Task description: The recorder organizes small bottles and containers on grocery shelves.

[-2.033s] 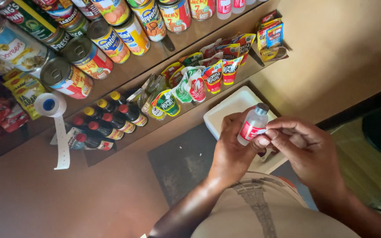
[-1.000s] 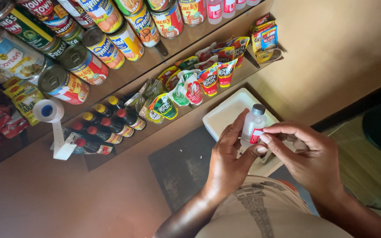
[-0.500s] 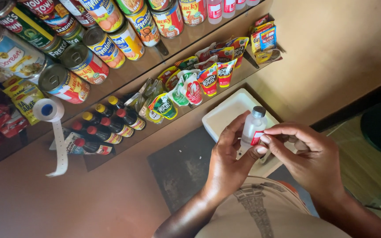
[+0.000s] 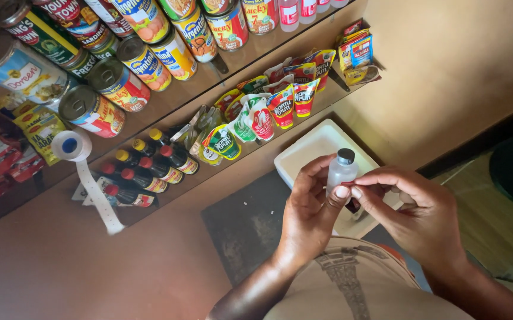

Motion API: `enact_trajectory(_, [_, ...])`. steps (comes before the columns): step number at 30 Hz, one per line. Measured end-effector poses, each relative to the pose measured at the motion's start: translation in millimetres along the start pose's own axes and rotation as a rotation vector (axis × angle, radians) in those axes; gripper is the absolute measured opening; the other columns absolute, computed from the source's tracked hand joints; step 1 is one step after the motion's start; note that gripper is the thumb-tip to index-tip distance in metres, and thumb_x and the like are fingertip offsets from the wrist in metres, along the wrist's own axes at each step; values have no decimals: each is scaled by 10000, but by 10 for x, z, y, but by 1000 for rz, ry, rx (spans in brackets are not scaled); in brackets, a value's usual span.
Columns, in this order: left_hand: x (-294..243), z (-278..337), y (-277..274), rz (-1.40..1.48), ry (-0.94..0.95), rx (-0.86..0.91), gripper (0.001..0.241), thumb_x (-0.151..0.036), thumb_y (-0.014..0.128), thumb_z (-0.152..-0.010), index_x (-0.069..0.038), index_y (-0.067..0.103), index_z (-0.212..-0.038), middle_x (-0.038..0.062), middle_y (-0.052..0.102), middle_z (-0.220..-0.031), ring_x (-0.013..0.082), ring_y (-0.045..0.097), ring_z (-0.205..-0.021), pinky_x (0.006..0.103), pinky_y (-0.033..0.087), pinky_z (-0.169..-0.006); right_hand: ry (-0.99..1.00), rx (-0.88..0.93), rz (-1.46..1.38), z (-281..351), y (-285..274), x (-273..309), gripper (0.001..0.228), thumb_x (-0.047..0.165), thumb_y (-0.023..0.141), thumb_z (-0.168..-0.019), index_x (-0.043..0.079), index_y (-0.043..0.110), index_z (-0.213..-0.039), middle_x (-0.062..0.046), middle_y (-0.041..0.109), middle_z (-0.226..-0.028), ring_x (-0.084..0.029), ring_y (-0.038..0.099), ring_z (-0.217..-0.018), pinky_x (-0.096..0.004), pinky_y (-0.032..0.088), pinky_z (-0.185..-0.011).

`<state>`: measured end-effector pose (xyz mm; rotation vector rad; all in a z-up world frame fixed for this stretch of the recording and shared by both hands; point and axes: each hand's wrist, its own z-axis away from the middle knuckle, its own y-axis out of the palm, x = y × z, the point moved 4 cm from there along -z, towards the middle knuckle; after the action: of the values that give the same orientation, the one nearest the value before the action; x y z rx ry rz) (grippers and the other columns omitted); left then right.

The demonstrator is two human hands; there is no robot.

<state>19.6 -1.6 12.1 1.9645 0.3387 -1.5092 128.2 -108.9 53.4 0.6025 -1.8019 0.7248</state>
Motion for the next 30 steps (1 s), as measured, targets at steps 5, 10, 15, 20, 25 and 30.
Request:
enact_trajectory(5, [23,2,31,85,3,11,482,-86,644,-1049,1,443,-1478,94,631,-1275,148,602,-1181,321,514,-1035,-1,-33,86,-4,-38,42,194,-16,759,-870,7,730,-1060,-35,754,-960,-75,695,-879,-219,549,-720])
enact_trajectory(10, [66,11,51,90,18,26,458,-87,621,-1073,6,443,-1485,101,629,-1290,157,604,-1186,325,507,-1058,-35,-39,129,-1,-68,56,178,-6,770,-867,9,728,-1040,-32,747,-939,-78,690,-859,-221,541,-707])
enact_trajectory(15, [89,-12,85,164,-30,26,464,-90,606,-1069,2,425,-1486,99,619,-1311,162,600,-1206,327,507,-1063,-46,-47,88,-46,-103,-84,204,1,776,-861,3,705,-1052,-50,734,-982,-96,698,-878,-232,544,-705])
enact_trajectory(20, [124,-44,125,177,-39,48,446,-119,578,-1089,-1,421,-1490,101,616,-1339,165,583,-1254,333,488,-1082,75,89,-311,-162,-170,-361,291,-15,750,-874,-27,651,-1148,-77,704,-1066,-126,690,-953,-267,587,-789])
enact_trajectory(25, [127,-96,219,158,-73,45,441,-137,570,-1092,-9,429,-1490,95,612,-1372,158,571,-1280,330,472,-1106,211,94,-430,-161,-291,-509,265,-29,721,-903,-42,660,-1161,-96,713,-1040,-124,679,-894,-267,571,-738])
enact_trajectory(30, [223,-117,348,216,-131,29,455,-149,573,-1071,-26,429,-1484,78,609,-1370,148,575,-1270,331,483,-1091,221,76,-452,-158,-410,-583,267,-19,719,-897,-39,651,-1155,-84,708,-1028,-111,684,-888,-257,579,-732])
